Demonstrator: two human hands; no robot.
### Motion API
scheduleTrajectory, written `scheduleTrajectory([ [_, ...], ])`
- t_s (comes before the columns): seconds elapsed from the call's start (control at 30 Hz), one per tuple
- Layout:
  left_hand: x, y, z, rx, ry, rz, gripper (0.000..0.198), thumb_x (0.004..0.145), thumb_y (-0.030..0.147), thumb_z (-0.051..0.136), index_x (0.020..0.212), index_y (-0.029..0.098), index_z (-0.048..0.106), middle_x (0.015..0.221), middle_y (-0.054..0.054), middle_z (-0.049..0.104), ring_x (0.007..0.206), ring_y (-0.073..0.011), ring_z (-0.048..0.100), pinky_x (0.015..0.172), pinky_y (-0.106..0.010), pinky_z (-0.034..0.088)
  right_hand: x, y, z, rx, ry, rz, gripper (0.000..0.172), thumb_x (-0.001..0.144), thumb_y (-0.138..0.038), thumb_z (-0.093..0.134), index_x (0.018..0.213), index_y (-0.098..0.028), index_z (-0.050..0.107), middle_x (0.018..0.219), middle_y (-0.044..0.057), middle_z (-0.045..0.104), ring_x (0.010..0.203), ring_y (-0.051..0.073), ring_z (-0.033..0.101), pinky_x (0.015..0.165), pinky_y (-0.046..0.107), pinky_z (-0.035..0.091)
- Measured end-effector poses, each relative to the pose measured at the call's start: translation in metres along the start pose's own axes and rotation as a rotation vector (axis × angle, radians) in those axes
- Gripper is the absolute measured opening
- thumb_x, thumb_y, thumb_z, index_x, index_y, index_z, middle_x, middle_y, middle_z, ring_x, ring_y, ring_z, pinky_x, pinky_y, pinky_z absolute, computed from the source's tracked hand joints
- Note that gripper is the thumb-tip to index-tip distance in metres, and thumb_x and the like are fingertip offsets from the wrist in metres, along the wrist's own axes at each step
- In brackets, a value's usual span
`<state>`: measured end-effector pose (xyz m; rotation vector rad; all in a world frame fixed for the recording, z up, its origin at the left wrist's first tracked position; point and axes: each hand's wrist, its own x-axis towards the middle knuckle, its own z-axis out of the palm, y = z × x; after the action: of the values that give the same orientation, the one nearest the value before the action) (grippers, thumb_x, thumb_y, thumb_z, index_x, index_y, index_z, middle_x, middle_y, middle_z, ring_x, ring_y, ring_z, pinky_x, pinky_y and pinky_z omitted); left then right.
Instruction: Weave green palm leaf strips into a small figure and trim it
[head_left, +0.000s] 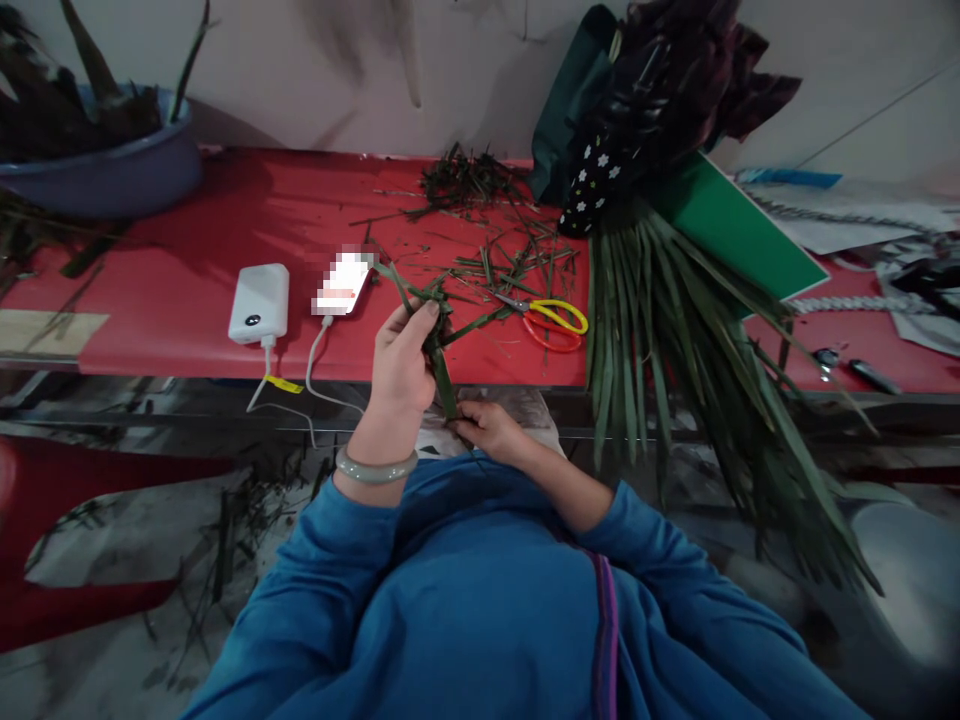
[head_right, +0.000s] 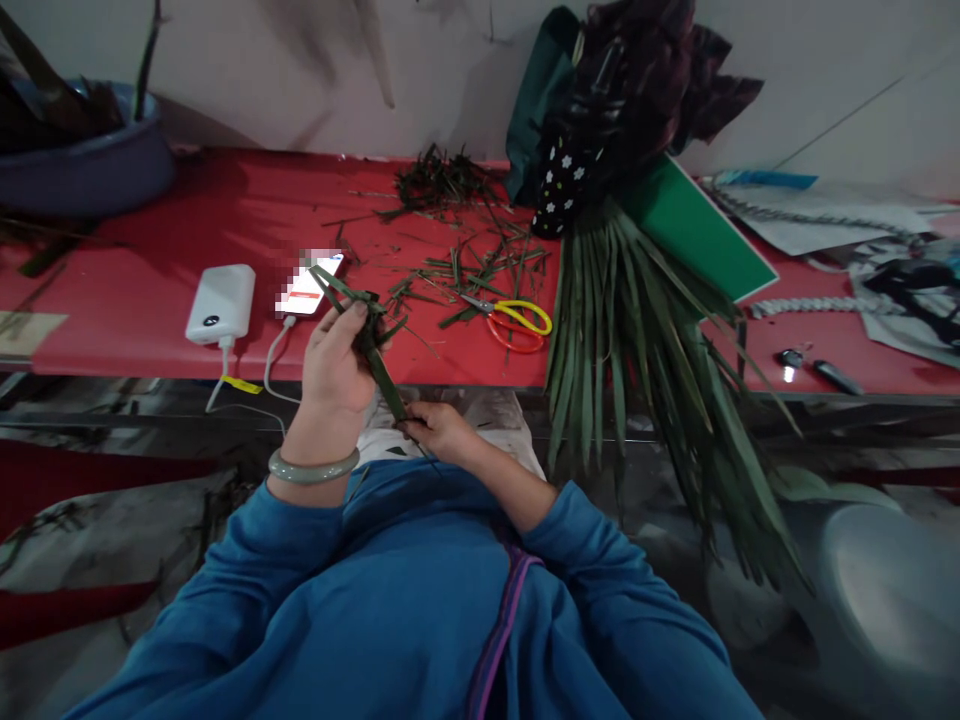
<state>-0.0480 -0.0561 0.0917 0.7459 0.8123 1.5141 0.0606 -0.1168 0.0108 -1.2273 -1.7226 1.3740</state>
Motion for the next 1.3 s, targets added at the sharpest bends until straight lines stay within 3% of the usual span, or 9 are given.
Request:
scheduleTrajectory([
  [0.17, -0.002, -0.002, -0.001, 0.031, -0.015, 0.021, 0.015, 0.062, 0.027, 0.067, 0.070, 0.019, 0.058, 0.063, 0.004, 0.060, 0.057, -0.0063, 0.057, 0.057, -0.019, 0.047, 0.001, -0.001, 0.004, -0.020, -0.038, -0.016, 0.008, 0.075, -0.017, 0.050, 0.072, -0.014, 0.057, 0.061, -0.004, 0.047, 0.056, 0.006, 0.041, 0.054, 0.018, 0.033],
  [0.4, -0.004, -0.003, 0.000, 0.047, -0.018, 0.015, 0.014, 0.062, 0.027, 0.068, 0.068, 0.019, 0.059, 0.061, 0.004, 0.059, 0.056, -0.0069, 0.056, 0.055, -0.020, 0.046, 0.004, 0.005, 0.011, -0.034, -0.061, -0.022, 0.012, 0.077, -0.024, 0.051, 0.074, -0.014, 0.058, 0.062, -0.003, 0.053, 0.059, 0.008, 0.046, 0.056, 0.019, 0.037],
  [0.53, 0.003, -0.006, -0.001, 0.038, -0.038, -0.008, 0.015, 0.062, 0.028, 0.068, 0.069, 0.019, 0.059, 0.062, 0.003, 0.059, 0.058, -0.0080, 0.058, 0.054, -0.020, 0.045, 0.007, 0.011, 0.010, -0.081, 0.047, 0.021, 0.013, 0.077, -0.023, 0.048, 0.074, -0.015, 0.058, 0.064, -0.001, 0.056, 0.061, 0.009, 0.050, 0.057, 0.020, 0.038],
  [0.77, 0.014, -0.015, -0.004, -0.009, -0.059, -0.059, 0.019, 0.061, 0.023, 0.068, 0.078, 0.018, 0.062, 0.068, 0.002, 0.063, 0.060, -0.0070, 0.058, 0.054, -0.019, 0.044, 0.001, 0.009, -0.011, -0.020, 0.297, 0.018, 0.032, 0.072, -0.022, 0.052, 0.104, -0.018, 0.054, 0.096, 0.005, 0.064, 0.082, 0.014, 0.059, 0.076, 0.028, 0.046],
  [0.97, 0.015, -0.014, -0.009, 0.037, -0.044, 0.014, 0.023, 0.059, 0.026, 0.070, 0.080, 0.019, 0.063, 0.069, 0.002, 0.063, 0.060, -0.0056, 0.056, 0.055, -0.018, 0.044, -0.014, -0.002, -0.025, -0.035, 0.349, -0.036, 0.040, 0.071, -0.014, 0.047, 0.110, -0.017, 0.051, 0.107, 0.008, 0.061, 0.094, 0.015, 0.058, 0.085, 0.031, 0.045],
  [1.17, 0.012, -0.019, -0.010, 0.071, -0.053, 0.001, 0.026, 0.058, 0.028, 0.071, 0.081, 0.019, 0.063, 0.072, 0.001, 0.064, 0.061, -0.0056, 0.057, 0.055, -0.017, 0.044, -0.030, -0.027, -0.024, -0.058, 0.298, -0.067, 0.036, 0.074, -0.021, 0.050, 0.111, -0.018, 0.052, 0.104, 0.008, 0.062, 0.095, 0.016, 0.059, 0.083, 0.031, 0.047],
  [1.3, 0.010, -0.019, -0.010, 0.068, -0.061, -0.021, 0.023, 0.060, 0.026, 0.070, 0.081, 0.019, 0.062, 0.070, 0.001, 0.063, 0.059, -0.0053, 0.057, 0.053, -0.017, 0.043, -0.063, -0.075, -0.041, -0.234, 0.048, -0.177, 0.034, 0.075, -0.024, 0.053, 0.110, -0.024, 0.055, 0.103, 0.004, 0.063, 0.092, 0.016, 0.059, 0.082, 0.031, 0.046],
])
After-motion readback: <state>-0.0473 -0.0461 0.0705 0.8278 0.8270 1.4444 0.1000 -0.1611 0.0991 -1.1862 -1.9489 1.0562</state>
